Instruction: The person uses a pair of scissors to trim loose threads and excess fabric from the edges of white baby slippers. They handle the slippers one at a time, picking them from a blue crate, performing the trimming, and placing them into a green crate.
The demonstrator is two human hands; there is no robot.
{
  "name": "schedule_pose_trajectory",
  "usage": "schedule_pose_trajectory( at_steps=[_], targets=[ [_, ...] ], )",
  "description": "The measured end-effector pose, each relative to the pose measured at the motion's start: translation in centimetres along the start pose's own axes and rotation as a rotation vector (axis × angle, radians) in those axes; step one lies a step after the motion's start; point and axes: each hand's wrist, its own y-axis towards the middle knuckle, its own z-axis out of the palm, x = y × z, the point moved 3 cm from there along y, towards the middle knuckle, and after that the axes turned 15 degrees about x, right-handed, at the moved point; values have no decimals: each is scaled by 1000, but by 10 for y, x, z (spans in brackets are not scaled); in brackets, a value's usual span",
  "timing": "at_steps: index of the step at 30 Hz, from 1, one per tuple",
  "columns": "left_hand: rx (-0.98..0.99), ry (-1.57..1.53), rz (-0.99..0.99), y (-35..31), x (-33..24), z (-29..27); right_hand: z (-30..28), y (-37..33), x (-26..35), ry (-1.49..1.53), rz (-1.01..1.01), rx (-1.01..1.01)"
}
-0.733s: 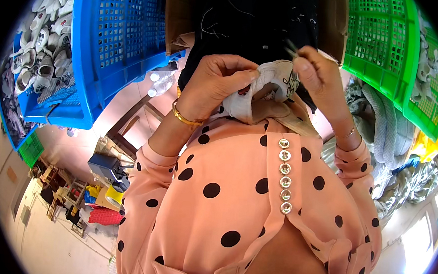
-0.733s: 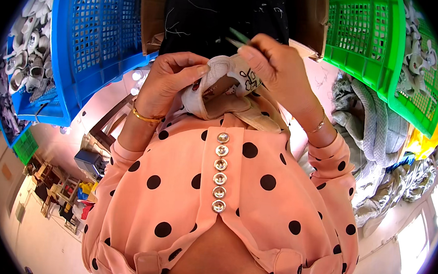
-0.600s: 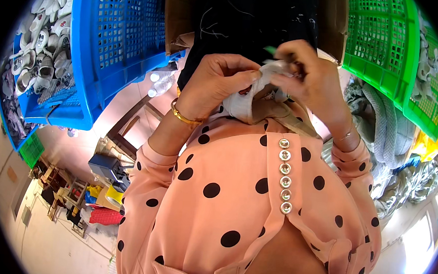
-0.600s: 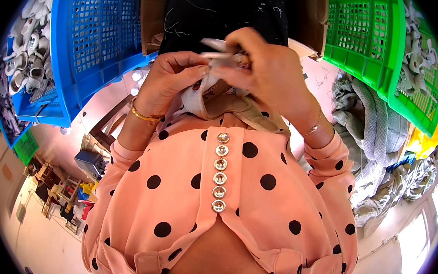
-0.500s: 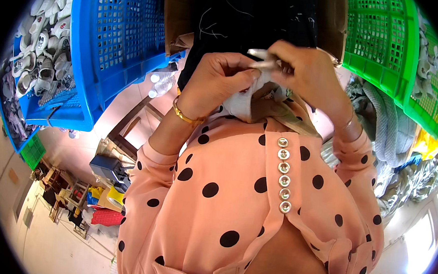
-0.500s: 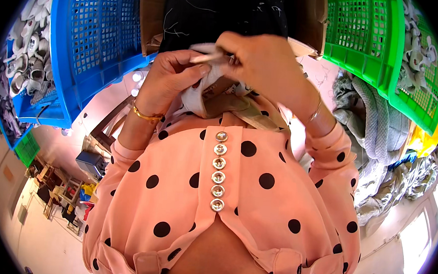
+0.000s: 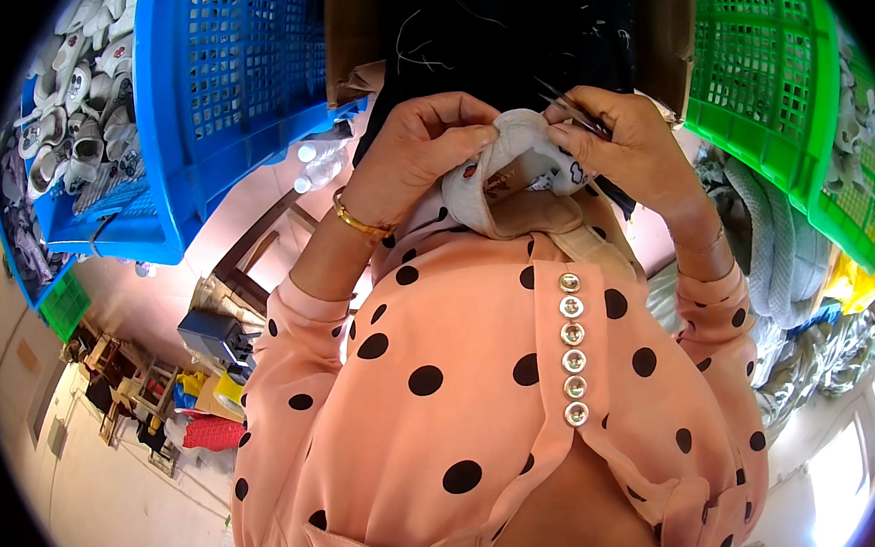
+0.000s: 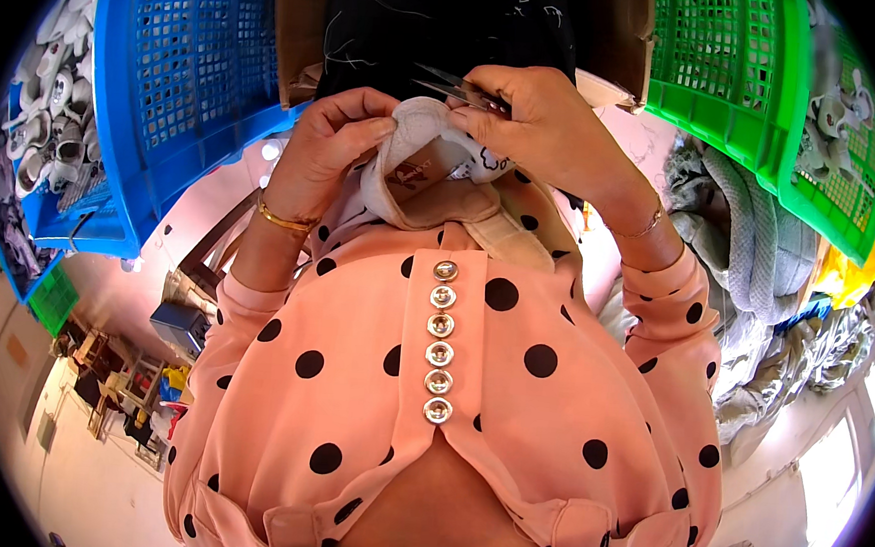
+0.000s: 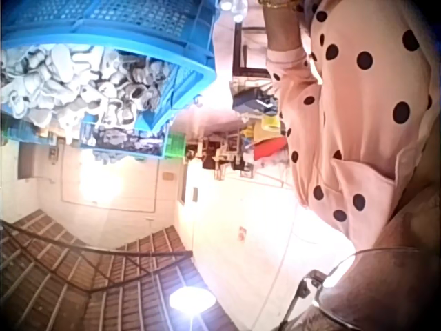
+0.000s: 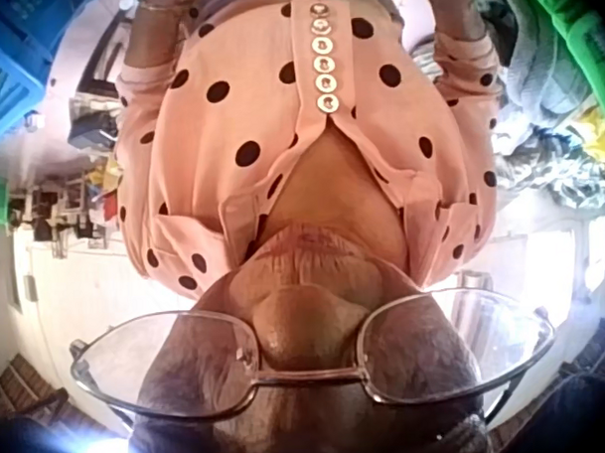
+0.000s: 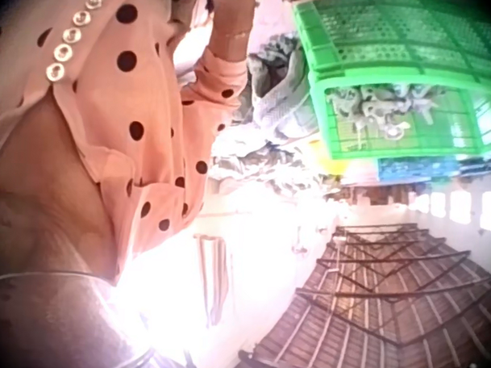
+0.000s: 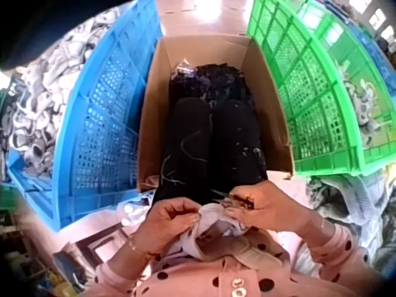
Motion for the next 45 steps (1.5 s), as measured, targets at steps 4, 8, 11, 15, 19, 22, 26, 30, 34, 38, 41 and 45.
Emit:
schedule_pose_trajectory(
  at_steps=[4, 8, 11, 15, 19, 22, 26, 30, 34, 38, 41, 45],
  targets=[
    [68, 183, 45, 3, -14, 5, 0, 1, 2, -12, 28, 16],
    [131, 120, -21, 3, -15, 2, 2, -1, 11, 159, 20, 58],
    [151, 49, -12, 3, -10, 1, -2, -1, 11, 277, 15, 104],
    [156, 114, -53, 7, -22, 3, -1, -2, 21, 7, 21, 34],
    [107, 403, 162, 22, -41, 6, -15, 4, 27, -323, -80, -46],
    [-172, 659, 404, 29, -68, 3, -39, 8, 23, -262, -110, -234],
    [-282, 893, 378, 26, -72, 10, -57, 6, 16, -182, -164, -472],
    [-243, 722, 344, 39, -38, 8, -44, 6, 14, 162, -199, -513],
    [0, 408, -101, 35, -42, 3, -20, -6, 10, 415, -159, -474],
    [201, 560, -140, 27, -64, -6, -25, -18, -4, 31, -84, -513],
    [342, 712, -188, 36, -74, 1, -27, -22, 8, -429, 8, -546],
    [514, 959, -219, 62, -79, 1, -33, -17, -7, -530, 56, -397]
  ],
)
